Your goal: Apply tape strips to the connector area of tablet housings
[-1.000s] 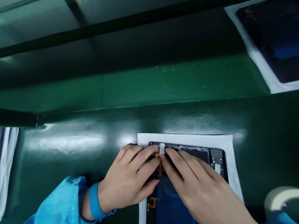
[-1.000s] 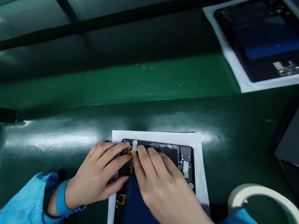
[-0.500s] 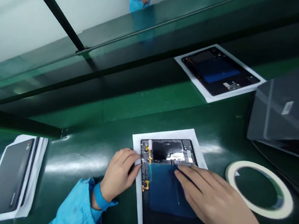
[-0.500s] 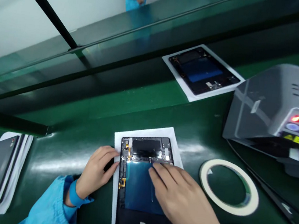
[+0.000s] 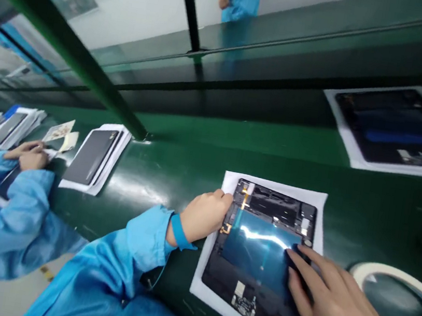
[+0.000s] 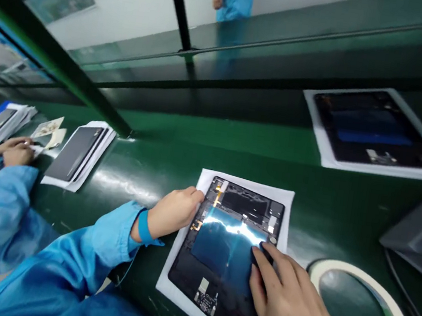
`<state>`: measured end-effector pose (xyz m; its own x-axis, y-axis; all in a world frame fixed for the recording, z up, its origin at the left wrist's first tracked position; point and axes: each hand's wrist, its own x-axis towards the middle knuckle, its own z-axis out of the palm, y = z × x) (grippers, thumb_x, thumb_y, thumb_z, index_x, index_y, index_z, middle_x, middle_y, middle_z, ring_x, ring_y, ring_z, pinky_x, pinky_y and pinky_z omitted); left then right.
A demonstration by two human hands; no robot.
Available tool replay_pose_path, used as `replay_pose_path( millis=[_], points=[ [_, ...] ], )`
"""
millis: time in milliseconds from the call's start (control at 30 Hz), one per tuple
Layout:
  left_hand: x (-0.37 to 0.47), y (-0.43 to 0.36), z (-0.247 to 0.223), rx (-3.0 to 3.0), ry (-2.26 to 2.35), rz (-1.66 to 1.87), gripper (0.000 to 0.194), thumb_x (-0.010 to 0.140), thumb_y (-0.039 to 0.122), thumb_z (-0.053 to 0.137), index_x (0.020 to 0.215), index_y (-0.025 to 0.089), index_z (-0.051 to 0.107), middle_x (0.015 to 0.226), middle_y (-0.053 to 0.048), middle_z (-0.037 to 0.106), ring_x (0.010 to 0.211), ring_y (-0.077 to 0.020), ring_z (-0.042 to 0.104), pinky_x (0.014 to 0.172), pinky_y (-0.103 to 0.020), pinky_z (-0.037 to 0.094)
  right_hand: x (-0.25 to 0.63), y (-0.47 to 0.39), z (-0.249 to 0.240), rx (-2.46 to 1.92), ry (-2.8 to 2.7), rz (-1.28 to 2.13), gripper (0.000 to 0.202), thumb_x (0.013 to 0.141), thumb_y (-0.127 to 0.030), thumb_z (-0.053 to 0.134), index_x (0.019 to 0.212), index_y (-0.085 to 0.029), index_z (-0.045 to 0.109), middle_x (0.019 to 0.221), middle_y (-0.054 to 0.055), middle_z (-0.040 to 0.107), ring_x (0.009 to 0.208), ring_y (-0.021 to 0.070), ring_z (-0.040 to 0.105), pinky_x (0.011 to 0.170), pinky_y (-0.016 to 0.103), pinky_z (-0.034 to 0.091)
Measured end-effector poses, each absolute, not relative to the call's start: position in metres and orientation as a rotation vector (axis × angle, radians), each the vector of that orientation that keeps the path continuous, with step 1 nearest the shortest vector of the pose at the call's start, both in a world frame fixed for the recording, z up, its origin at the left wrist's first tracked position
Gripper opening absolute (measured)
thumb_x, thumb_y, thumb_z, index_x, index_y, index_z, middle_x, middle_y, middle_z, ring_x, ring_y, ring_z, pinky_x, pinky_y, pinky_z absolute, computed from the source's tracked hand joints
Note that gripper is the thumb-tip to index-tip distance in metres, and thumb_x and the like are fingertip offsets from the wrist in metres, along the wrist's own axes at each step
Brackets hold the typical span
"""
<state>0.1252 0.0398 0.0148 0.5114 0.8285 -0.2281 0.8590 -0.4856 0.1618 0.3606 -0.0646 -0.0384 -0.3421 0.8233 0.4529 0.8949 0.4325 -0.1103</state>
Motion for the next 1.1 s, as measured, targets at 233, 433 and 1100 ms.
replay_pose_path(
  millis=[233,433,1100],
  points=[
    [0.098,0.048,0.012,2.45,1.456,-0.066,0.025,0.081,0.007,0.047,0.099,0.021,0.058,0.098,-0.002,0.063,0.085,-0.0168,0.064,0.081,-0.027,0.052,0.355,-0.071,-0.045,-1.376,-2.246,-0.137,0.038,0.097,-0.035,0.035,0.113,-0.012,0.06,0.117,0.013,0.06,0.101,0.0267,0.057,0.085,0.04,0.046],
    [-0.002,0.092,0.032,2.441,1.696,0.032,0.027,0.078,0.011,0.041,0.096,0.016,0.06,0.095,-0.008,0.065,0.087,-0.0203,0.063,0.083,-0.031,0.05,0.346,-0.068,-0.044,-1.432,-2.148,-0.049,0.03,0.096,-0.029,0.04,0.116,-0.016,0.059,0.12,0.009,0.061,0.107,0.0217,0.058,0.09,0.037,0.046],
    [-0.139,0.136,-0.01,2.058,2.152,0.727,0.032,0.078,0.031,0.043,0.094,0.013,0.065,0.074,-0.004,0.057,0.062,-0.0163,0.051,0.063,-0.029,0.043,0.355,-0.044,-0.021,-1.428,-2.36,0.009,0.028,0.096,-0.039,0.042,0.11,-0.024,0.061,0.108,0.001,0.066,0.094,0.015,0.062,0.079,0.028,0.047]
  ],
)
